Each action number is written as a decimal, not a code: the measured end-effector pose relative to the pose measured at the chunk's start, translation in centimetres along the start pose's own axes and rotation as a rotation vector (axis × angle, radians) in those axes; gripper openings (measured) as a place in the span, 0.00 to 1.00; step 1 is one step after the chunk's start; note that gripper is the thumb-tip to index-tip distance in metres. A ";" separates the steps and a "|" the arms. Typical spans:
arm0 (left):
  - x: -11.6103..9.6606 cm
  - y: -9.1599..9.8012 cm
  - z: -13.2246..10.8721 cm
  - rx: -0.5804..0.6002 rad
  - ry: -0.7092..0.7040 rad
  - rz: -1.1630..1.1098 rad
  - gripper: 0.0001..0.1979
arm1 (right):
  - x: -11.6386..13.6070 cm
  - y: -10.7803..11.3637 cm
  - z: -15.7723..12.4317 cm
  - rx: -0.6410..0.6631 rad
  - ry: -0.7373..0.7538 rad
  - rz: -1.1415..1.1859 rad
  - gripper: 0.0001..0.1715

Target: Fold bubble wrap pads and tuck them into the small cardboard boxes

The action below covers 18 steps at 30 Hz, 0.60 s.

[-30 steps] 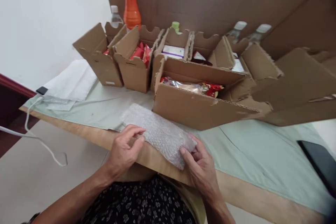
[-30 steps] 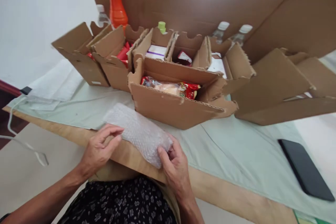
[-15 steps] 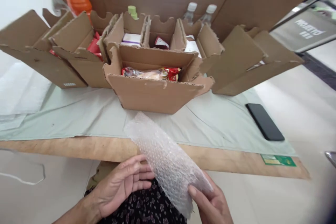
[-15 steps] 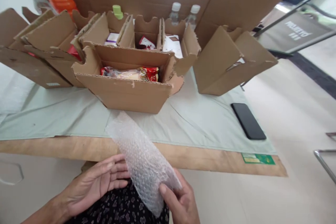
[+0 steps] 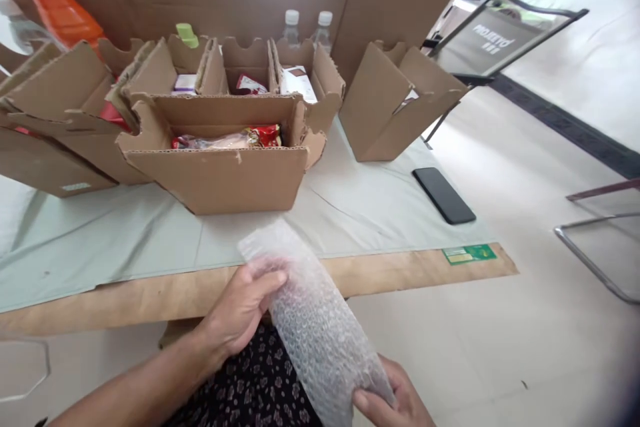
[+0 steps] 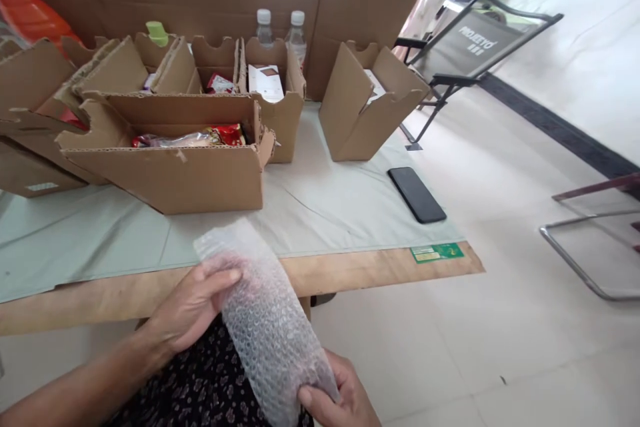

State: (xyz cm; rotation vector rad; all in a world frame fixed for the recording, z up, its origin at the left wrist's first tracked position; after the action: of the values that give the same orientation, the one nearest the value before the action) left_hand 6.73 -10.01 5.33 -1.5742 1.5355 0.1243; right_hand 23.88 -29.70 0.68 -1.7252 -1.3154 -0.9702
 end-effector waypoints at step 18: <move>-2.1 -4.3 4.8 0.177 -0.683 0.957 0.24 | -1.3 -0.9 4.0 -0.414 0.050 0.491 0.22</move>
State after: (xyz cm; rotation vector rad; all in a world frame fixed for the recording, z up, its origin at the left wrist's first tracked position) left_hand 12.25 -6.19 6.04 -0.4486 1.5287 0.9227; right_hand 23.29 -26.54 -2.14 -2.1784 -0.6255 -1.0251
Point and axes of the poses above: each hand's wrist, its own z-axis towards the middle knuckle, its own y-axis out of the back of the hand, x = y × z, the point moved 3 cm from there along z, towards the middle knuckle, and after that the axes turned 1 degree about -x, right-handed, at the moved point
